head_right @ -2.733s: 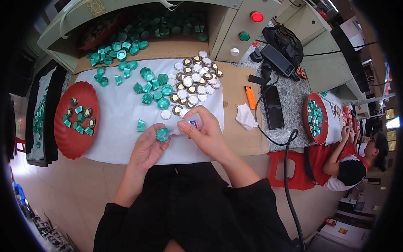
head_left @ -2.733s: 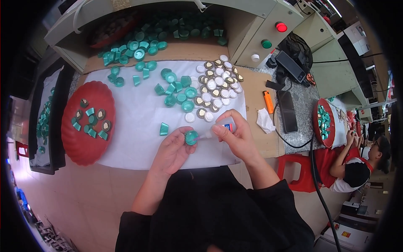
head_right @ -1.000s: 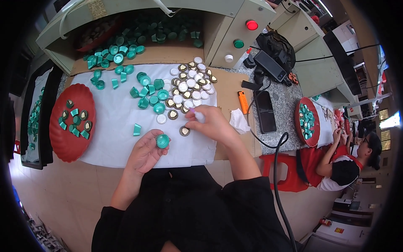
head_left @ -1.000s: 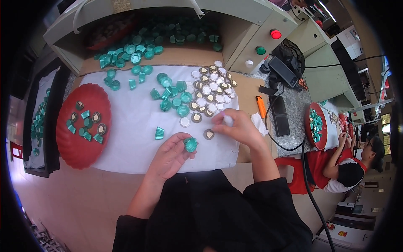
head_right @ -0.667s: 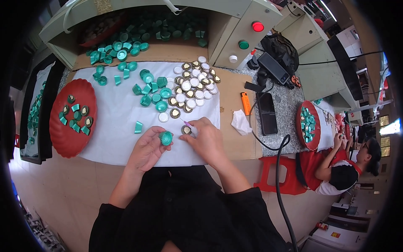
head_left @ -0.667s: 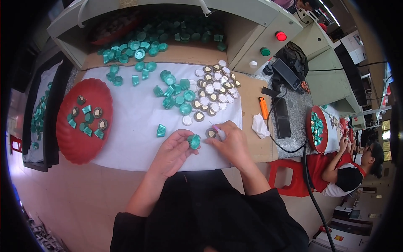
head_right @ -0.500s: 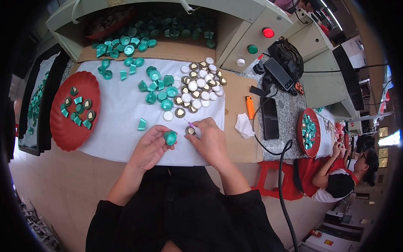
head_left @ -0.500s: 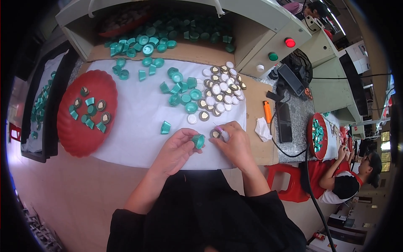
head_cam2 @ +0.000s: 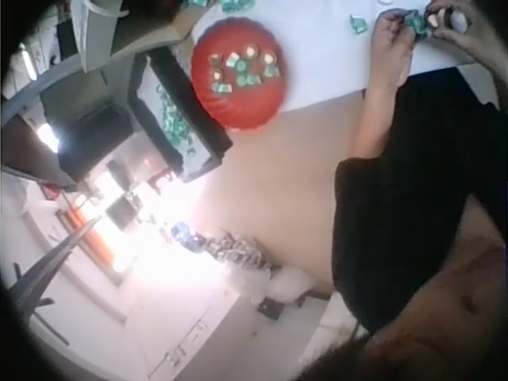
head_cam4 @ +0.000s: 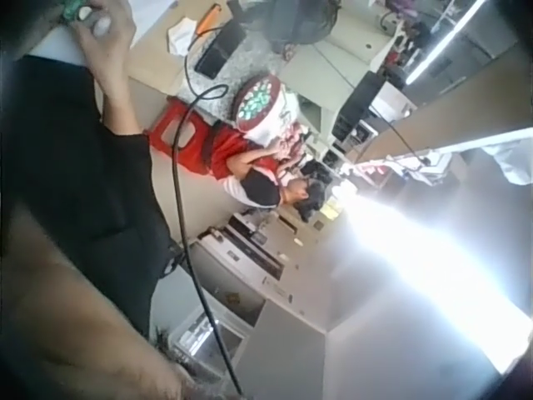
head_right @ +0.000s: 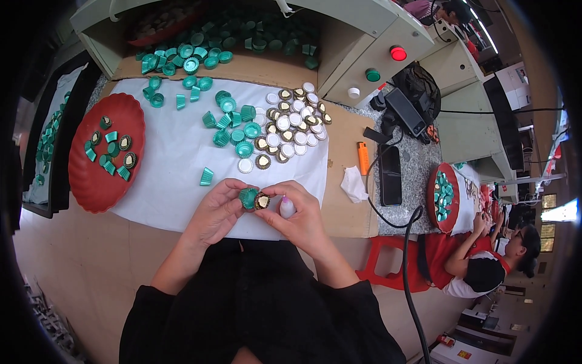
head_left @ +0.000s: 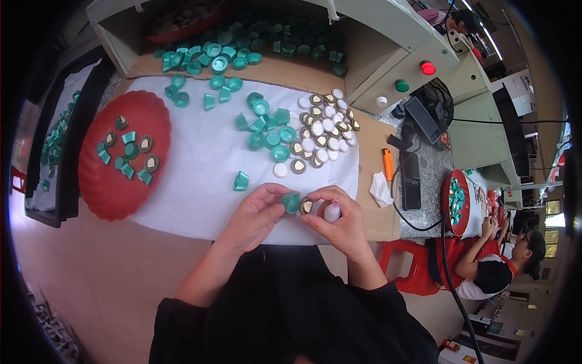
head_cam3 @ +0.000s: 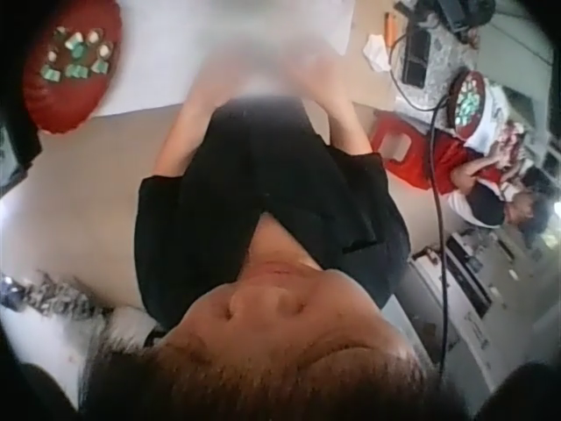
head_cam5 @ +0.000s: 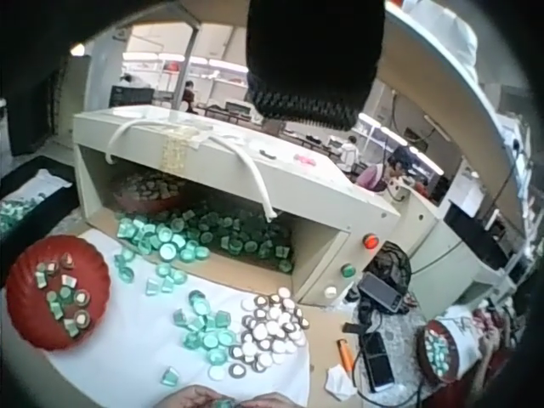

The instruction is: The person assembles decorative caps by applying glue into ruffled wrappers with a glue bottle and pressing the caps into them by hand.

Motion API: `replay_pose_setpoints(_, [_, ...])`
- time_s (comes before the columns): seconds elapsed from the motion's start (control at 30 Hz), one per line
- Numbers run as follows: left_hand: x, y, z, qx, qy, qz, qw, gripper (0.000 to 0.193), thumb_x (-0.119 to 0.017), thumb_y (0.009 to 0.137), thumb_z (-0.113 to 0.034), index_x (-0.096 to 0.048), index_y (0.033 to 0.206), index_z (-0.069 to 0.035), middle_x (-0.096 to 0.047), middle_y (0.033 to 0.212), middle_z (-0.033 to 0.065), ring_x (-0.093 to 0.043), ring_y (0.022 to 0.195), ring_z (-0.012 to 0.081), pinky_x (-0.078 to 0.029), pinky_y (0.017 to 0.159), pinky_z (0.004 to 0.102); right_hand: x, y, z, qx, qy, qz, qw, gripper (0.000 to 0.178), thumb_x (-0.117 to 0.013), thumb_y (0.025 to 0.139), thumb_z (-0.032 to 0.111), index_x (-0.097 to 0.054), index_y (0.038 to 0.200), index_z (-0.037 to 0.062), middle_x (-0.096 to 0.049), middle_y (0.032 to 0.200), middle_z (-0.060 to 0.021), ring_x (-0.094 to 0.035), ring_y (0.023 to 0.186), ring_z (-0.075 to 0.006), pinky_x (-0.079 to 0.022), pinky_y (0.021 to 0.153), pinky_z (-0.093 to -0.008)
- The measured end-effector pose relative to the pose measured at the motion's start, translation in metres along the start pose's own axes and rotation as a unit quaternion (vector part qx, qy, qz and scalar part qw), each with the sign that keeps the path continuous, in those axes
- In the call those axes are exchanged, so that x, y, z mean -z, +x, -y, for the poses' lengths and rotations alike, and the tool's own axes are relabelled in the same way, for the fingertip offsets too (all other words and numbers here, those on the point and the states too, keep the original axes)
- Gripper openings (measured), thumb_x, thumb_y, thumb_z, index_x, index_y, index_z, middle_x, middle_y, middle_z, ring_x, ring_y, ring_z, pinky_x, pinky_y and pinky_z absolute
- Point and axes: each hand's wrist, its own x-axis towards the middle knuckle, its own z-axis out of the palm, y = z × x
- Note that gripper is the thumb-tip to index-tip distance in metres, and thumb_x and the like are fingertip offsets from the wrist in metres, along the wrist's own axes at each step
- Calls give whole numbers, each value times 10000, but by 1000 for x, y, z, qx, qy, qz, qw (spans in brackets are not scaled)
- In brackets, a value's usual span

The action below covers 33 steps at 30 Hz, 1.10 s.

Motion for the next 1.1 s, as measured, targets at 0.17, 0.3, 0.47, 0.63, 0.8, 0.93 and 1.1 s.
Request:
replay_pose_setpoints(0.17, [-1,-1,-3,12,-22,20,999,212,-457,838,-36,-446,1050,-38,-512,1050,84,-483,991,166,-364,871,321,-6,1,10,16,-65,-6,998,321,-698,634,41,-580,932,23,-566,838,-98,-566,753,-196,-450,640,-257])
replay_pose_setpoints(0.3, [-2,-2,-4,24,-26,7,999,207,-456,841,-40,-447,1048,-37,-512,1048,85,-484,988,166,-366,876,322,-8,0,7,65,-87,-16,994,311,-704,622,12,-588,911,21,-557,830,-73,-535,718,-135,-429,609,-227])
replay_pose_setpoints(0.47, [-1,-2,-3,28,-20,9,999,210,-449,850,-48,-444,1058,-32,-500,1044,81,-479,984,158,-374,868,317,-9,0,4,71,-70,-16,995,316,-696,627,4,-602,925,46,-550,821,-64,-531,713,-141,-426,596,-225])
replay_pose_setpoints(0.63, [-1,-1,-5,35,-20,9,999,222,-452,849,-50,-443,1071,-28,-494,1045,77,-477,982,155,-378,864,316,-9,1,4,64,-88,-8,994,331,-702,621,10,-605,932,65,-529,810,-45,-494,664,-119,-409,566,-214])
replay_pose_setpoints(0.8, [0,-2,-3,39,-18,4,999,231,-455,848,-51,-443,1077,-29,-494,1046,77,-480,979,153,-382,860,315,-9,1,4,66,-91,-12,994,335,-703,618,11,-607,933,72,-516,805,-41,-486,664,-113,-404,558,-209])
replay_pose_setpoints(0.93, [2,-2,-3,40,-18,5,999,231,-453,849,-52,-441,1079,-31,-495,1045,75,-483,978,152,-386,855,313,-8,1,4,48,-97,4,994,317,-694,638,43,-593,938,61,-523,833,-70,-550,712,-178,-452,591,-249])
replay_pose_setpoints(1.1, [1,-2,-3,39,-14,7,999,224,-446,851,-46,-443,1075,-30,-502,1041,76,-487,977,153,-390,854,314,-9,2,7,54,-90,3,995,306,-692,643,48,-594,933,57,-518,834,-69,-549,702,-172,-452,578,-250])
